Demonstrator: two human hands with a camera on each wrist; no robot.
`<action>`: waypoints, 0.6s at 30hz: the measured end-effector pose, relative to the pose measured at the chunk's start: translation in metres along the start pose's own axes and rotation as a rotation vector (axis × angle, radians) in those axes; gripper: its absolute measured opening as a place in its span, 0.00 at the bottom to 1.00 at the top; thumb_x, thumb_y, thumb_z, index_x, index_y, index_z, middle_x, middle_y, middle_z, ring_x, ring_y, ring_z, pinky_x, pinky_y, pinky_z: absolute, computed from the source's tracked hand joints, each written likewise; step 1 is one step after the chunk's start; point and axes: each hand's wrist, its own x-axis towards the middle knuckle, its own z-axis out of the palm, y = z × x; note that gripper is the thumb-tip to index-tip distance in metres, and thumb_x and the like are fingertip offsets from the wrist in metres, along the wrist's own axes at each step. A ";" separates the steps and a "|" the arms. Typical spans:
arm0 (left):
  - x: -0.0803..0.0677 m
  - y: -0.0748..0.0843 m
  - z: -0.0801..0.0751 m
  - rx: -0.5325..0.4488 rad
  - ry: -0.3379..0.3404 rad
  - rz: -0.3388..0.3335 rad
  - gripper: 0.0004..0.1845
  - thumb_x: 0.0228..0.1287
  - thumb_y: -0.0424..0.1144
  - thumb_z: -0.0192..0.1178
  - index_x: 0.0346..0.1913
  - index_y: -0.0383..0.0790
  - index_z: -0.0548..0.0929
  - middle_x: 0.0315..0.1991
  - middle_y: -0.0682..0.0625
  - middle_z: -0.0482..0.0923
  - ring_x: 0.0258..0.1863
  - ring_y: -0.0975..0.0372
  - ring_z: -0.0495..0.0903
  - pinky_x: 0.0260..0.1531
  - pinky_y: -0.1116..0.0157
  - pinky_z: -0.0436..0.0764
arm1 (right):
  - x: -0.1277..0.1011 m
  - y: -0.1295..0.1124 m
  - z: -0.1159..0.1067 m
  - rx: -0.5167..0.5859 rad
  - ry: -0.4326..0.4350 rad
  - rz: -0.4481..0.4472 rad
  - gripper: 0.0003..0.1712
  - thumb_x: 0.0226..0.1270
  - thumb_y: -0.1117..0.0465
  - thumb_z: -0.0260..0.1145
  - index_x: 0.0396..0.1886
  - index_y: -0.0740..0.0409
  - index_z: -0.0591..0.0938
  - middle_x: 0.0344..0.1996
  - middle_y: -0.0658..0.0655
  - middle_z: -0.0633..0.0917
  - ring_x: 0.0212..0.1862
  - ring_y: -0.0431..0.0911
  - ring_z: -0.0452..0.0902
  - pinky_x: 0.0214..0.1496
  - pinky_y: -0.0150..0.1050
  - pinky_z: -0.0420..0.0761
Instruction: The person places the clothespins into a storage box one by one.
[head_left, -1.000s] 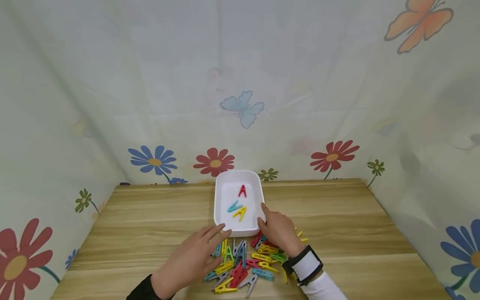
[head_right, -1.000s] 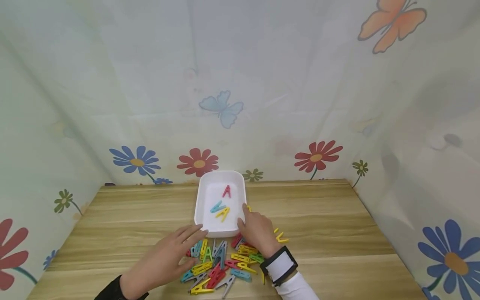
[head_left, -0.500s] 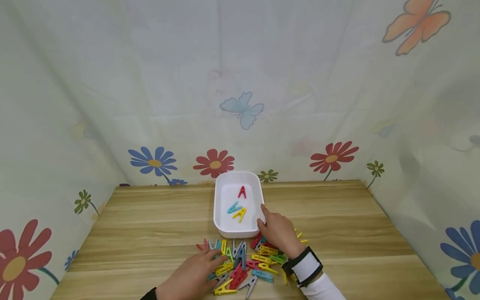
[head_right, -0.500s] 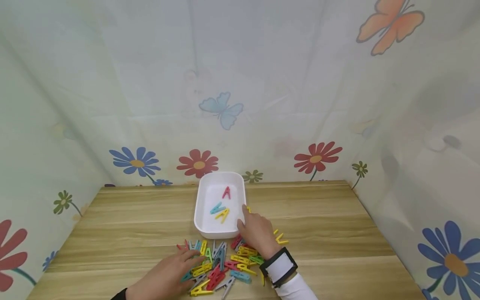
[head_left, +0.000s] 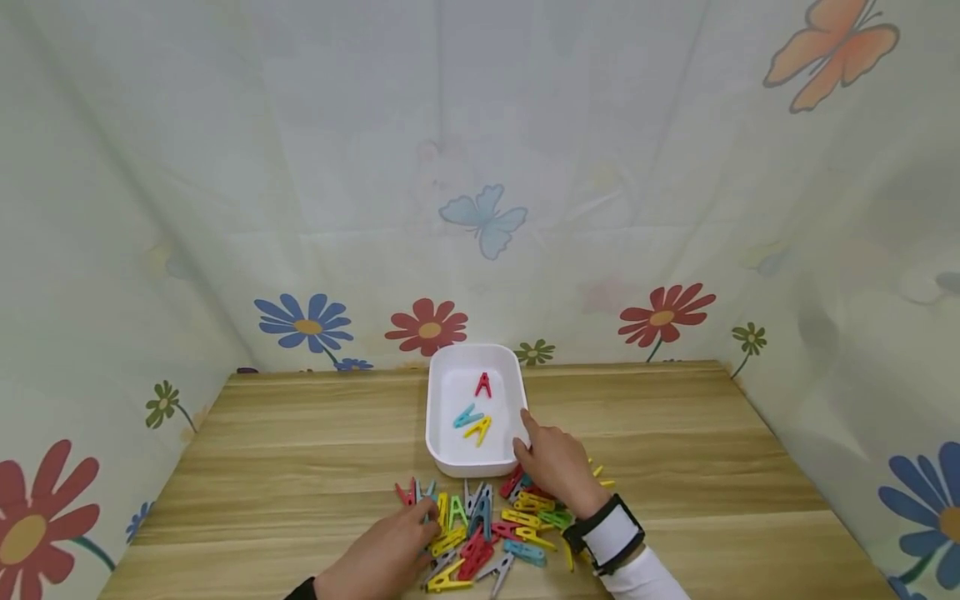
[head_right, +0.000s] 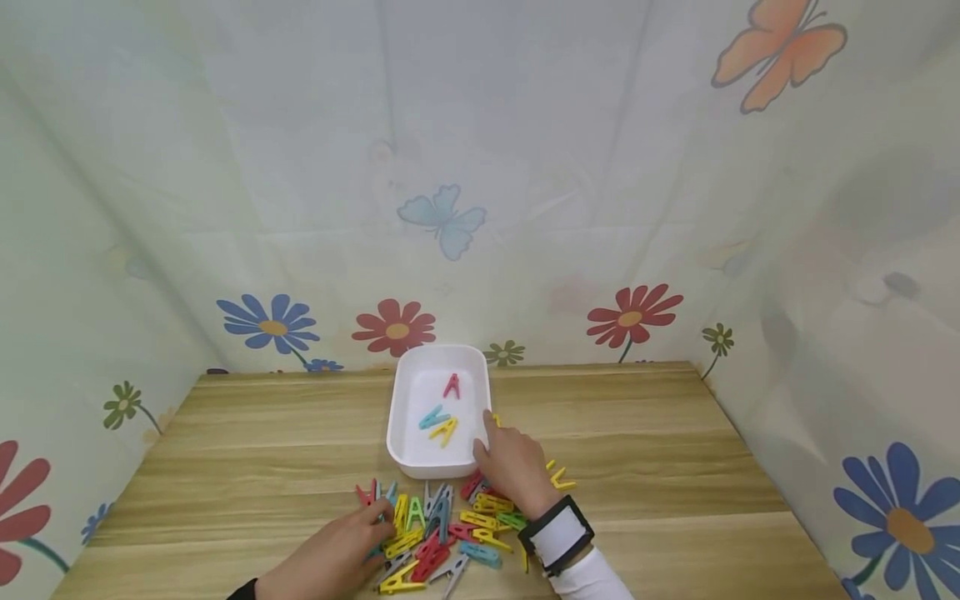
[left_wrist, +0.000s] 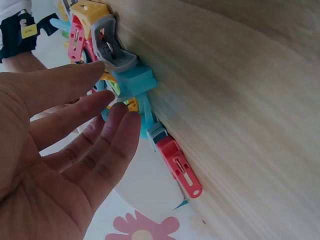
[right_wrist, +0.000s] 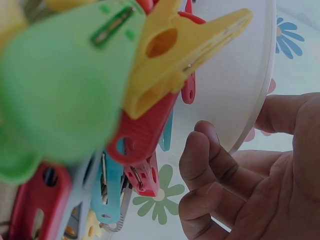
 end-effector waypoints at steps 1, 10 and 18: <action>0.000 -0.001 0.000 0.001 0.005 0.004 0.10 0.58 0.40 0.69 0.43 0.47 0.86 0.47 0.56 0.76 0.40 0.69 0.77 0.41 0.64 0.81 | 0.000 0.000 0.000 -0.004 0.003 -0.003 0.33 0.71 0.51 0.60 0.71 0.60 0.69 0.15 0.50 0.73 0.17 0.43 0.67 0.21 0.36 0.62; 0.000 -0.003 0.003 0.027 0.108 0.095 0.02 0.64 0.40 0.65 0.37 0.47 0.86 0.40 0.57 0.74 0.32 0.72 0.71 0.33 0.70 0.77 | 0.002 0.000 0.001 0.001 -0.004 0.006 0.34 0.71 0.50 0.60 0.72 0.60 0.68 0.15 0.50 0.74 0.17 0.44 0.68 0.21 0.36 0.62; -0.001 0.000 0.002 0.009 0.069 0.062 0.02 0.64 0.36 0.64 0.34 0.48 0.84 0.35 0.59 0.71 0.28 0.71 0.67 0.28 0.71 0.72 | 0.001 0.000 0.002 -0.002 -0.010 0.010 0.34 0.71 0.50 0.60 0.72 0.60 0.68 0.15 0.50 0.74 0.17 0.44 0.67 0.21 0.36 0.62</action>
